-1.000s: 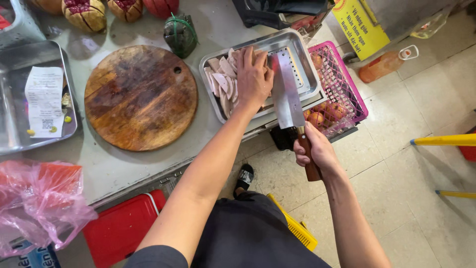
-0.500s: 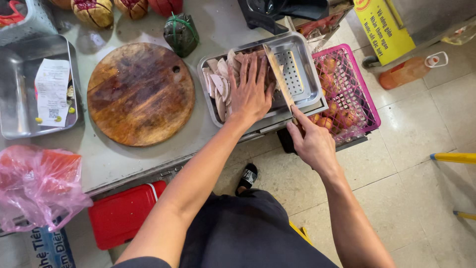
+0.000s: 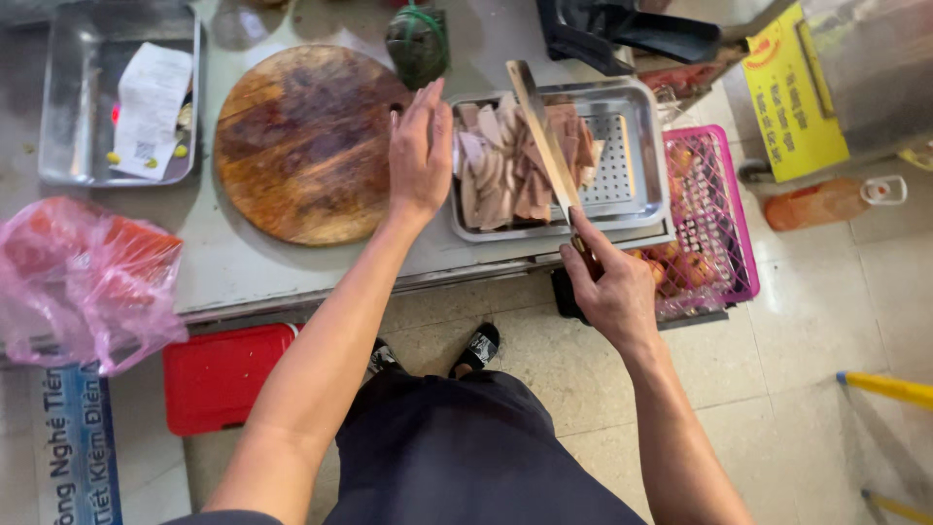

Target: The person slices a block of processed meat into thin pieces on a wooden cutting board and places them into a metal tray. Then, the person slices a tomato into thin rounds on the same board.

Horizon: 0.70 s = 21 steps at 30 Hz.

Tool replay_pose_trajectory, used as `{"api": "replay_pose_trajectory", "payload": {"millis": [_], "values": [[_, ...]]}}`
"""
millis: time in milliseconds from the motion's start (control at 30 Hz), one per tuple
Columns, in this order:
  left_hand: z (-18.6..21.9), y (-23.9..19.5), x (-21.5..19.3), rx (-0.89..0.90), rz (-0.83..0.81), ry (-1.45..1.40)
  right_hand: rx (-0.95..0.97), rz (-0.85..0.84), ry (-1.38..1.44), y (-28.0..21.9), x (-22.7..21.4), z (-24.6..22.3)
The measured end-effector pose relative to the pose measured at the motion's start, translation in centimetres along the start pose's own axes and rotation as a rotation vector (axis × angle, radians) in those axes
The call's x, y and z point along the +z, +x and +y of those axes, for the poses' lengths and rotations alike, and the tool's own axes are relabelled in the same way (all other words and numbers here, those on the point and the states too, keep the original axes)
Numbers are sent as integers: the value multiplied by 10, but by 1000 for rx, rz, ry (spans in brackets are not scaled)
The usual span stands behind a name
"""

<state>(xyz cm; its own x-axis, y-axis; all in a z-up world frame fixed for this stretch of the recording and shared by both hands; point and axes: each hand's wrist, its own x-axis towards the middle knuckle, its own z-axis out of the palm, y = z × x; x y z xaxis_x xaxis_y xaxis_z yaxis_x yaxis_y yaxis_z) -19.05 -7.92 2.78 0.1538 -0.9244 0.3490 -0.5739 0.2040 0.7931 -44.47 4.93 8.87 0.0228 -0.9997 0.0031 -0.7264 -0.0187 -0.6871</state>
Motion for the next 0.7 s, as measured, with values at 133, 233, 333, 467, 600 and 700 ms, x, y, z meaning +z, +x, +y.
{"api": "replay_pose_trajectory", "payload": {"millis": [133,233,333,467,600,700], "values": [[-18,-10,-73,-38,295,-122,-173,-68,-93,12,51,-45],[-35,-24,-128,-74,400,-128,-321,-93,-87,27,102,-84],[-65,-50,-196,-46,503,-71,-447,-104,-154,39,150,-119],[-111,-96,-287,-254,718,11,-515,-71,-375,56,195,-153],[-159,-149,-364,-607,584,164,-533,-40,-423,64,219,-165],[-179,-172,-390,-555,243,309,-477,-49,-411,62,229,-169]]}}
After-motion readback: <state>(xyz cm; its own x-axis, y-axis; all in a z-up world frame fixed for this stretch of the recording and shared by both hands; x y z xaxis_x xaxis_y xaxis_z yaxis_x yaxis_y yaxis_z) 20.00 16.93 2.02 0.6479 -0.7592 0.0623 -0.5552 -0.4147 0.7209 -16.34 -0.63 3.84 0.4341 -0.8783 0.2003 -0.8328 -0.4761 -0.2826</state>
